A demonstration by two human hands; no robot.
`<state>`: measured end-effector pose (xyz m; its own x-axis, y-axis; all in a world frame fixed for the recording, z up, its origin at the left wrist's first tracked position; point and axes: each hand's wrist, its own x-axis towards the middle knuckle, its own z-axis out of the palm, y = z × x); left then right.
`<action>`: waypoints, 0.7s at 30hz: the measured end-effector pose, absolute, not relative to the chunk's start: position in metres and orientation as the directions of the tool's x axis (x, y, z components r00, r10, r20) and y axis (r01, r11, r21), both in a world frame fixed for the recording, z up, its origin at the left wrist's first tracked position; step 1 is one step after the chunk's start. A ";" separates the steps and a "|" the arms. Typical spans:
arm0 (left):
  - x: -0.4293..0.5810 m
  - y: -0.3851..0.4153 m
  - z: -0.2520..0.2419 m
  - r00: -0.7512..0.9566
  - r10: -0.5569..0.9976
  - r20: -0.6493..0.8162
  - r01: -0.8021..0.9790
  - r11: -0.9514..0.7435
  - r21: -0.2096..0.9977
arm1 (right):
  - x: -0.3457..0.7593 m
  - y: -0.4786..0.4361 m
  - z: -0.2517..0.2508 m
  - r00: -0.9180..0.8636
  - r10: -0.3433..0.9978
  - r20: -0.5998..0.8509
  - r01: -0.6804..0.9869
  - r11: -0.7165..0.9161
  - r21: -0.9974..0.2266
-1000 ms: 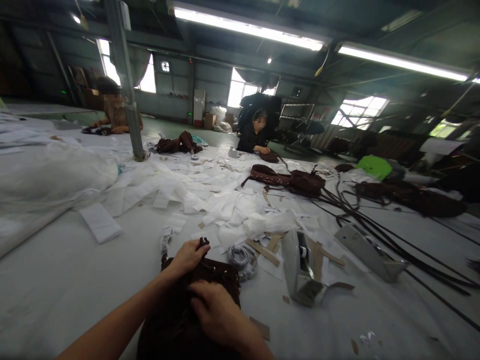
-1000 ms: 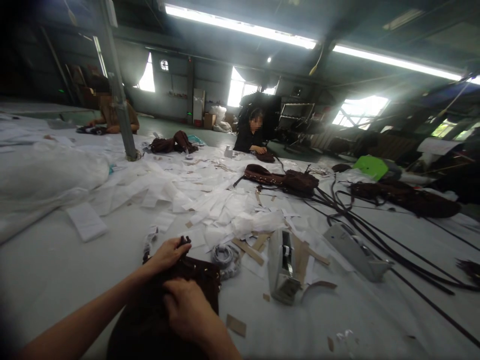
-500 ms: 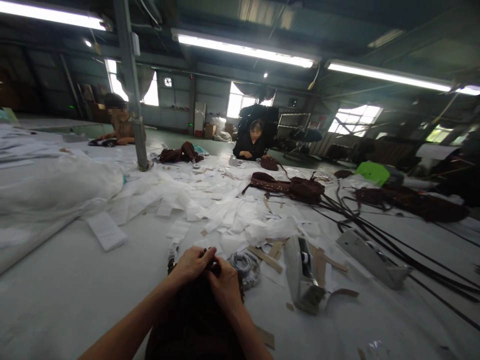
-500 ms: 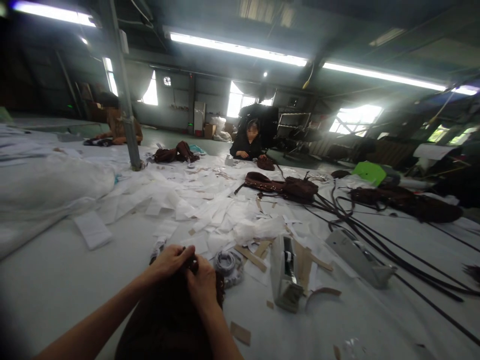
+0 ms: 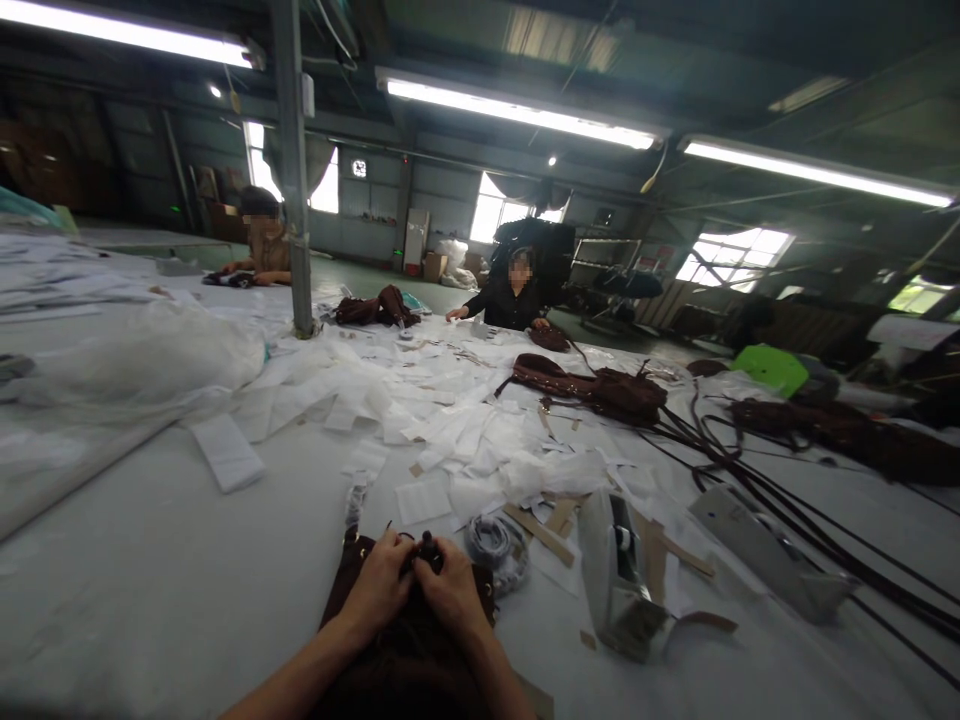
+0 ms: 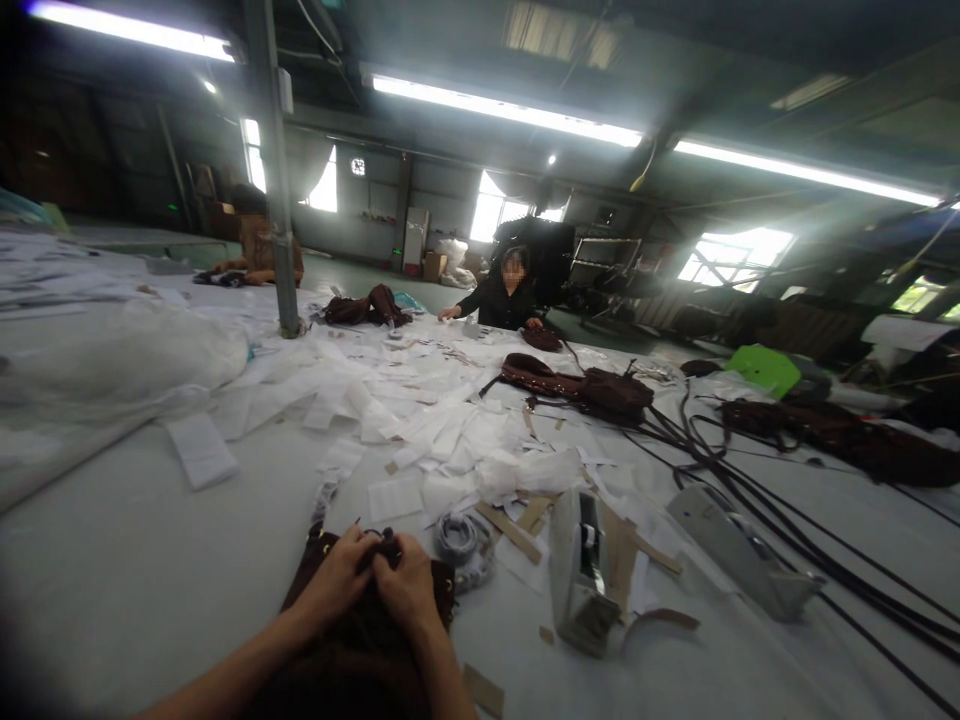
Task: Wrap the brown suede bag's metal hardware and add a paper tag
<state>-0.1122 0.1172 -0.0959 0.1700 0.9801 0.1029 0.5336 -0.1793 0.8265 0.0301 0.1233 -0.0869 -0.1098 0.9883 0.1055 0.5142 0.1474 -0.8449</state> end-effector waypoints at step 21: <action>-0.124 0.109 -0.052 -0.093 0.993 -0.079 0.170 0.094 0.981 | 0.058 0.098 -0.088 -0.262 0.890 0.372 0.532 0.455 -0.714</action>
